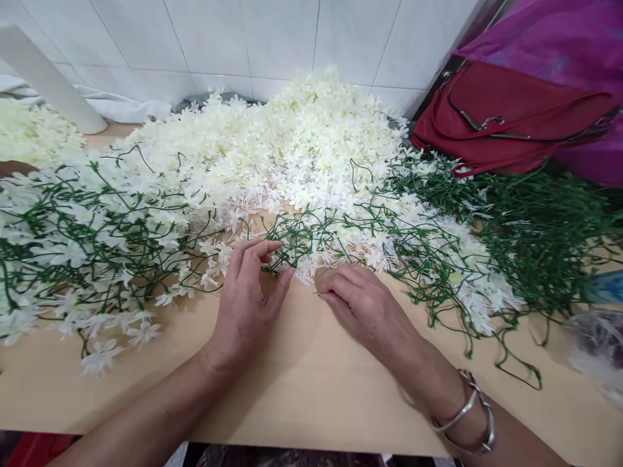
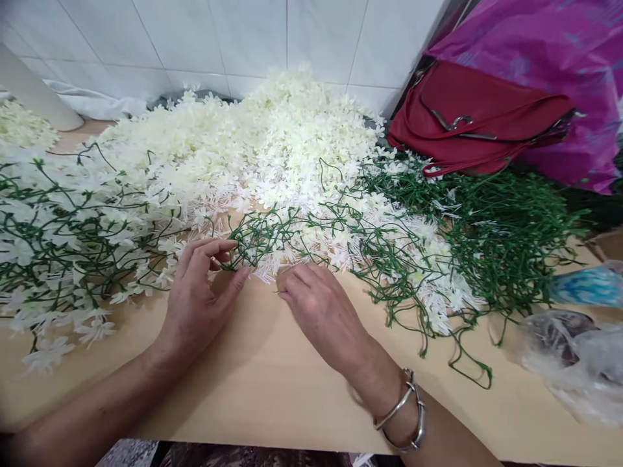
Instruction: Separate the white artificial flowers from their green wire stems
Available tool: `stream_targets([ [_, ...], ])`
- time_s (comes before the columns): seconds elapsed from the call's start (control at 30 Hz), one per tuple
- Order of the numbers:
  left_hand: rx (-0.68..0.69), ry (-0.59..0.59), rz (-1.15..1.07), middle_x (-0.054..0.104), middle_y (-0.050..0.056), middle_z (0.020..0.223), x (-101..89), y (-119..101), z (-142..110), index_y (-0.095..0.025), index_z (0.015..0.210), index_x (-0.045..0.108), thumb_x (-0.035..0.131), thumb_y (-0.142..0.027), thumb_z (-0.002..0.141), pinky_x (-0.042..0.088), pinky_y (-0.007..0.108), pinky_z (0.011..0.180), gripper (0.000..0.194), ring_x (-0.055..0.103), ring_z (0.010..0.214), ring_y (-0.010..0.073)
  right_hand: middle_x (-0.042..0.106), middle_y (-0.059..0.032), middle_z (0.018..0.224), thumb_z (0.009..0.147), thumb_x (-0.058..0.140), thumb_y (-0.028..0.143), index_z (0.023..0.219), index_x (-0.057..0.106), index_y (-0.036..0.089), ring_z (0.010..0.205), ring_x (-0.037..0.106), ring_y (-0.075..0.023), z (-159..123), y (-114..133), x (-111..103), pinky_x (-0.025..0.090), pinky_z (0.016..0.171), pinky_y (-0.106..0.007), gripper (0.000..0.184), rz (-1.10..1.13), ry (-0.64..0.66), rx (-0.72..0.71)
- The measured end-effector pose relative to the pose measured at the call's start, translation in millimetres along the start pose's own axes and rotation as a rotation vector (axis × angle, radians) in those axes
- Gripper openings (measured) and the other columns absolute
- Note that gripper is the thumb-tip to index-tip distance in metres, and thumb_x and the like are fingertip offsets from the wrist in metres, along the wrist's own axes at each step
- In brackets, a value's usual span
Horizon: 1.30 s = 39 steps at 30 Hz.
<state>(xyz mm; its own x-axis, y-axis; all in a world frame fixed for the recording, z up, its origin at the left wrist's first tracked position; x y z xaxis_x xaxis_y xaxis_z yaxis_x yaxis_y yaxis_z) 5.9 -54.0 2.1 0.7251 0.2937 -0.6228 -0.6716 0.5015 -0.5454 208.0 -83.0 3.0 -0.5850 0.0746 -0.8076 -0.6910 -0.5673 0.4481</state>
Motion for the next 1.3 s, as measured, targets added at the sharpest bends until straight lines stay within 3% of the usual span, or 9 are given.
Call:
stream_targets([
  [0.23, 0.057, -0.054, -0.009, 0.062, 0.010, 0.121, -4.3, -4, -2, -0.021, 0.126, 0.058, 0.066, -0.016, 0.096, 0.058, 0.037, 0.090, 0.031, 0.063, 0.108, 0.0228, 0.067, -0.0069, 0.095, 0.104, 0.055, 0.012, 0.108, 0.067, 0.022, 0.088, 0.064, -0.0201, 2, -8, -14, 0.052, 0.076, -0.034, 0.016, 0.163, -0.271, 0.117],
  [0.5, 0.306, 0.021, -0.018, 0.061, 0.012, 0.124, -1.5, -13, -10, -0.023, 0.133, 0.052, 0.060, -0.011, 0.098, 0.055, 0.043, 0.105, 0.038, 0.062, 0.119, 0.0246, 0.065, -0.0066, 0.096, 0.103, 0.051, 0.009, 0.101, 0.064, 0.022, 0.090, 0.065, -0.0196, 2, -3, -4, 0.052, 0.080, -0.032, 0.018, 0.241, -0.218, 0.084],
  [0.77, 0.128, 0.017, -0.076, 0.055, 0.014, 0.141, 8.3, -8, 1, -0.025, 0.138, 0.048, 0.061, -0.018, 0.099, 0.052, 0.048, 0.113, 0.042, 0.055, 0.137, 0.0273, 0.065, -0.0058, 0.093, 0.103, 0.050, 0.010, 0.096, 0.061, 0.023, 0.088, 0.063, -0.0202, 2, -6, -3, 0.051, 0.078, -0.032, 0.018, 0.244, -0.235, 0.094],
  [0.93, 0.122, 0.008, -0.115, 0.053, 0.015, 0.147, 13.4, -15, 29, -0.022, 0.140, 0.047, 0.056, -0.023, 0.104, 0.046, 0.048, 0.119, 0.037, 0.051, 0.143, 0.0258, 0.065, -0.0069, 0.094, 0.101, 0.049, 0.008, 0.096, 0.061, 0.023, 0.088, 0.063, -0.0206, 2, -4, -4, 0.052, 0.076, -0.032, 0.019, 0.242, -0.225, 0.085],
  [1.07, 0.093, -0.069, -0.067, 0.062, 0.014, 0.134, 19.0, -3, 66, -0.020, 0.130, 0.057, 0.049, -0.022, 0.106, 0.051, 0.045, 0.113, 0.026, 0.060, 0.131, 0.0249, 0.066, -0.0065, 0.094, 0.101, 0.052, 0.010, 0.097, 0.062, 0.024, 0.088, 0.065, -0.0207, 2, -4, -5, 0.054, 0.077, -0.033, 0.018, 0.256, -0.222, 0.067],
  [1.17, 0.005, 0.002, 0.156, 0.065, 0.015, 0.128, 31.9, 19, 90, -0.017, 0.123, 0.062, 0.053, -0.017, 0.101, 0.055, 0.045, 0.103, 0.024, 0.065, 0.121, 0.0284, 0.067, -0.0064, 0.094, 0.101, 0.053, 0.010, 0.098, 0.063, 0.024, 0.089, 0.066, -0.0210, 2, -6, -4, 0.054, 0.078, -0.034, 0.018, 0.260, -0.202, 0.066],
  [1.3, -0.078, 0.015, 0.243, 0.067, 0.016, 0.111, 40.8, 43, 101, -0.014, 0.110, 0.067, 0.062, -0.014, 0.092, 0.056, 0.046, 0.090, 0.019, 0.069, 0.100, 0.0317, 0.068, -0.0065, 0.096, 0.101, 0.053, 0.010, 0.100, 0.064, 0.024, 0.091, 0.067, -0.0213, 1, -8, -3, 0.055, 0.080, -0.036, 0.018, 0.264, -0.177, 0.059],
])
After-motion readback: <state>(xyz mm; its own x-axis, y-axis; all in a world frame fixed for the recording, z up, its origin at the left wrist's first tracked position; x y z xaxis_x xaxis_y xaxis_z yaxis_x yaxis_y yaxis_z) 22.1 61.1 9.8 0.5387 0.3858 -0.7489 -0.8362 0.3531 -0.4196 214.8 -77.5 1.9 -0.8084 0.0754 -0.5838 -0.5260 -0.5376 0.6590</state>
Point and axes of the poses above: each hand's wrist, its own z-axis towards the middle knuckle, its own x-axis out of the palm, y = z × x, the point moved 2 cm from there along z, towards the middle knuckle
